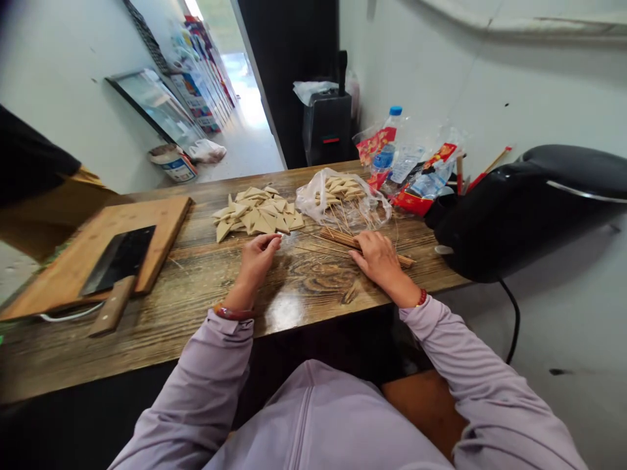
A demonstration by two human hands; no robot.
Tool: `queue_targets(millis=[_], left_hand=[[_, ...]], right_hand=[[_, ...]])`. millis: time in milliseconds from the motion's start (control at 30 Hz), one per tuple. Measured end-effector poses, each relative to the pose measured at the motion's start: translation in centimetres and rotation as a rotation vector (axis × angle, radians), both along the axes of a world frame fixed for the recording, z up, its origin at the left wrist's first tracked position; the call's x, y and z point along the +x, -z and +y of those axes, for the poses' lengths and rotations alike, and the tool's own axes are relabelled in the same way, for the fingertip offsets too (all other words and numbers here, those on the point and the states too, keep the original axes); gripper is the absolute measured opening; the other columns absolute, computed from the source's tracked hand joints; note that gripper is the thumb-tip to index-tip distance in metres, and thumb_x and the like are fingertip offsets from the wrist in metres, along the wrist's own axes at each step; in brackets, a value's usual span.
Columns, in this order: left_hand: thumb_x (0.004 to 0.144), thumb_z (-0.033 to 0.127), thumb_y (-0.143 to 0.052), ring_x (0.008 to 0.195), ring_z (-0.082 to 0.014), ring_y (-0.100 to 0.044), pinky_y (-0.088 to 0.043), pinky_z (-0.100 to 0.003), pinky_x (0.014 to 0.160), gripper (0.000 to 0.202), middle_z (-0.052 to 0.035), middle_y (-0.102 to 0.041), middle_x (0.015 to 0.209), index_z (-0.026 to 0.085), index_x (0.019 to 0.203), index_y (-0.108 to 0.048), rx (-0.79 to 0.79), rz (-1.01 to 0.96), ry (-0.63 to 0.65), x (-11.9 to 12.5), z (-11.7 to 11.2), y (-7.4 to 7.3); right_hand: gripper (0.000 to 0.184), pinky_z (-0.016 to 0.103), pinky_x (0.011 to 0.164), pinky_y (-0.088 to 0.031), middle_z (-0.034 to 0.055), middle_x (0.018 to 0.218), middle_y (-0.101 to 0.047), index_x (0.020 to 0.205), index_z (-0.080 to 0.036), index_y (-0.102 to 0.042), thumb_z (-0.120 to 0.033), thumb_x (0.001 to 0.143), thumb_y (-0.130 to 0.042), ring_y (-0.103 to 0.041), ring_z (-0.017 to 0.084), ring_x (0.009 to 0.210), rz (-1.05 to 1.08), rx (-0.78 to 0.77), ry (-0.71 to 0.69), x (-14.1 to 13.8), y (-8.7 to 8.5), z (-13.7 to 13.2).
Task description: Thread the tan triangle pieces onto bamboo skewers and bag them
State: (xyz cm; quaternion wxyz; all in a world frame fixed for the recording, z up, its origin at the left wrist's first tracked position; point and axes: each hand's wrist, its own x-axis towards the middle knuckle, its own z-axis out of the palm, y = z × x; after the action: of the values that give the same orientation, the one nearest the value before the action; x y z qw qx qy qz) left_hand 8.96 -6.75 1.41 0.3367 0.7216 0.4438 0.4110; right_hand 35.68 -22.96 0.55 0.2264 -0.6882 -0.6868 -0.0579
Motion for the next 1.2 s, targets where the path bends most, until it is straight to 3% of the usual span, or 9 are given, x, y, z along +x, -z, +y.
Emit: queue_targets(millis=[133, 233, 533, 800, 967, 1200], left_hand=[[0.083, 0.041, -0.064, 0.084, -0.0211, -0.066, -0.050, -0.032, 0.076, 0.029, -0.0086, -0.075, 0.086, 0.017, 0.091, -0.079, 0.014, -0.016, -0.023, -0.5, -0.3, 0.4], [0.084, 0.039, -0.062, 0.084, -0.0213, -0.066, -0.050, -0.032, 0.077, 0.027, -0.0080, -0.075, 0.086, 0.018, 0.090, -0.079, 0.040, -0.010, -0.021, -0.7, -0.3, 0.4], [0.086, 0.035, -0.061, 0.079, -0.0191, -0.065, -0.050, -0.030, 0.075, 0.027, -0.0074, -0.074, 0.084, 0.016, 0.093, -0.080, 0.024, -0.040, -0.058, -0.7, 0.5, 0.7], [0.087, 0.021, -0.062, 0.100, -0.0255, -0.064, -0.049, -0.040, 0.097, 0.024, -0.0121, -0.071, 0.104, 0.017, 0.102, -0.080, 0.211, 0.361, 0.153, -0.7, -0.2, 0.7], [0.085, 0.016, -0.061, 0.099, -0.0262, -0.059, -0.047, -0.041, 0.094, 0.018, -0.0117, -0.067, 0.098, 0.018, 0.090, -0.078, 0.275, 0.576, 0.279, -0.5, -0.7, 0.8], [0.091, 0.016, -0.052, 0.096, -0.0264, -0.056, -0.045, -0.041, 0.093, 0.019, -0.0128, -0.065, 0.094, 0.017, 0.080, -0.068, 0.317, 0.636, 0.307, -0.2, -1.1, 0.8]], right_hand=[[0.044, 0.043, 0.093, -0.045, 0.0190, 0.130, -0.067, 0.131, -0.015, -0.062, -0.044, 0.099, -0.058, -0.059, 0.034, 0.117, -0.079, -0.003, 0.110, 1.0, 1.0, -0.6], [0.049, 0.044, 0.092, -0.046, 0.0197, 0.131, -0.066, 0.136, -0.014, -0.060, -0.046, 0.099, -0.057, -0.059, 0.035, 0.115, -0.102, -0.025, 0.134, 1.0, 1.8, -1.0], [0.031, 0.040, 0.087, -0.047, 0.0137, 0.107, -0.071, 0.118, -0.019, -0.072, -0.033, 0.103, -0.050, -0.062, 0.028, 0.099, -0.047, -0.026, -0.014, 0.9, 2.5, -1.9], [0.029, 0.040, 0.086, -0.047, 0.0131, 0.104, -0.070, 0.113, -0.019, -0.073, -0.034, 0.102, -0.050, -0.062, 0.028, 0.099, -0.041, -0.001, -0.022, 0.9, 2.4, -2.0], [0.028, 0.039, 0.084, -0.048, 0.0119, 0.101, -0.070, 0.110, -0.017, -0.072, -0.035, 0.102, -0.052, -0.062, 0.028, 0.095, -0.040, 0.056, -0.046, 1.0, 2.8, -2.1], [0.030, 0.040, 0.085, -0.049, 0.0122, 0.103, -0.071, 0.111, -0.017, -0.072, -0.037, 0.104, -0.050, -0.063, 0.028, 0.097, -0.037, 0.067, -0.062, 1.3, 3.1, -2.1]])
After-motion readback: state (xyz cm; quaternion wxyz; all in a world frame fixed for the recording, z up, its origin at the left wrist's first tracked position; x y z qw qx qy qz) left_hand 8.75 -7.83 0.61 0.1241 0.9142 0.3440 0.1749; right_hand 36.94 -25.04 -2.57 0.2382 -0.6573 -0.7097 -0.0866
